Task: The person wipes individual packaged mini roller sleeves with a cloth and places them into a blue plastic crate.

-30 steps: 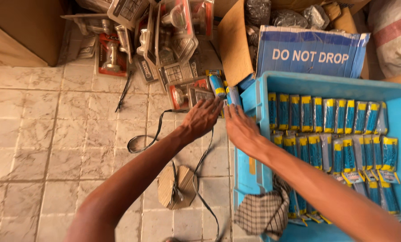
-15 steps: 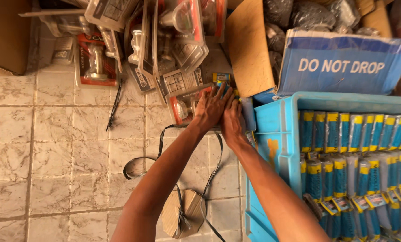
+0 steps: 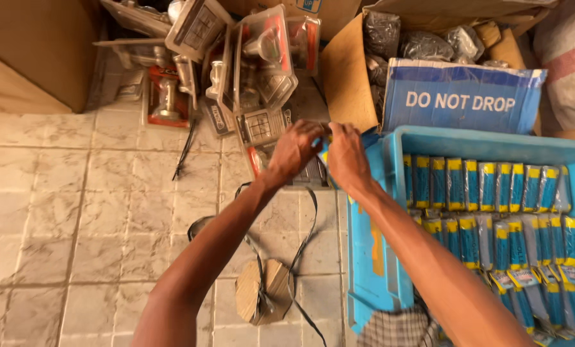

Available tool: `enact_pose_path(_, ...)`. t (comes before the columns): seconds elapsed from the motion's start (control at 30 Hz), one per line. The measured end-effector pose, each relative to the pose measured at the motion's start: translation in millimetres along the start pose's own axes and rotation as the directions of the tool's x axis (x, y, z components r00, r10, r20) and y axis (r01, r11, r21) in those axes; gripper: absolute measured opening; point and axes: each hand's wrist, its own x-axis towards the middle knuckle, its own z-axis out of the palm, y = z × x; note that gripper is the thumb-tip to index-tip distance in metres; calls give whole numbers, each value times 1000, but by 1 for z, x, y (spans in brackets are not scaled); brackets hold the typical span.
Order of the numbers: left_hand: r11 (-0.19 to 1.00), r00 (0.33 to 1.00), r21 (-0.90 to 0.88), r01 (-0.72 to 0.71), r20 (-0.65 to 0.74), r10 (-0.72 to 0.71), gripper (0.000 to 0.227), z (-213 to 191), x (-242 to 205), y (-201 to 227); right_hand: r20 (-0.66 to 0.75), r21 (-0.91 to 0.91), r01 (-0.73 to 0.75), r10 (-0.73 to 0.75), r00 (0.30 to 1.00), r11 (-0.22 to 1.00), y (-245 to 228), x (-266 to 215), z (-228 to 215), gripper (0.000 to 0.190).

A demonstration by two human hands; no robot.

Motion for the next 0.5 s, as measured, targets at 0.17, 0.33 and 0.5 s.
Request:
enact_pose_path(0.17,992,986,126,32,157,-51,31,22,-44,-8,266,24,-251,235,935,968,81,-14,72,37)
enact_pose_path(0.33,966,909,247,-77,415,-33,66,25,-53,16,385,62,-272,228,894,960,54,-21,100,61)
enact_pose_path(0.5,880,920,450,-153,389,-39,56,50,-68,8,-23,-418,-79,77,997,905,27,-24,127,30)
